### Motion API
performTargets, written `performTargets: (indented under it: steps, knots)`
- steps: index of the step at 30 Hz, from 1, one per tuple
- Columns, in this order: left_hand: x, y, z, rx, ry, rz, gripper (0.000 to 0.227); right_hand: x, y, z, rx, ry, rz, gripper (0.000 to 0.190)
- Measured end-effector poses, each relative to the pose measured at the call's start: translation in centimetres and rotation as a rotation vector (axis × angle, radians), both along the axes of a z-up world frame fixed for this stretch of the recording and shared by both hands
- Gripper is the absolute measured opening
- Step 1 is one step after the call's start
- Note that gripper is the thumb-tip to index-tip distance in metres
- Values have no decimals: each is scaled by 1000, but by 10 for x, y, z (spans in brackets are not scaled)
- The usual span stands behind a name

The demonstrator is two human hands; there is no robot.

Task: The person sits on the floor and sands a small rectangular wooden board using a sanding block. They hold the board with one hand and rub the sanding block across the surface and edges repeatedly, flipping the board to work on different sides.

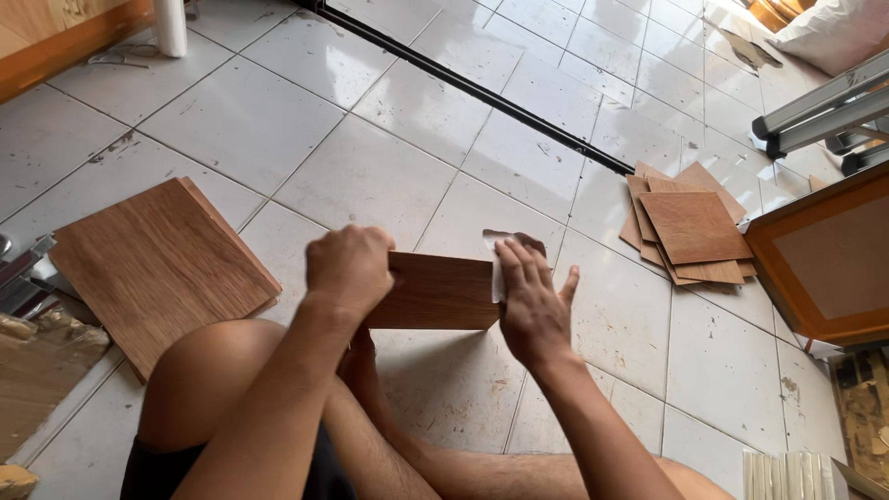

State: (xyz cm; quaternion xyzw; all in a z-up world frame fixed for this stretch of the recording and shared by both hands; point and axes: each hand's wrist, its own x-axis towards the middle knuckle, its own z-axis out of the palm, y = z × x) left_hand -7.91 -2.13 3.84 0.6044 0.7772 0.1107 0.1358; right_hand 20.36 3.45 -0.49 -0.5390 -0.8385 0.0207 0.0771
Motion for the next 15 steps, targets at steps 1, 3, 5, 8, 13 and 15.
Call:
performTargets:
  steps: [1,3,5,8,13,15]
  knots:
    - [2,-6,13,0,0,3,28,8,2,-1,0,0,3,83]
    - [3,-17,40,133,-468,55,22,20,11,-1,-24,39,-106,80]
    - [18,-13,28,148,-701,61,24,40,18,-14,-12,120,-149,74]
    - [48,8,-15,156,-878,-3,19,50,25,-18,7,292,-208,60]
    - [72,18,-16,92,-716,-95,18,13,-15,33,156,553,100,57]
    - [73,20,-19,90,-667,-83,16,8,-19,43,202,528,190,62]
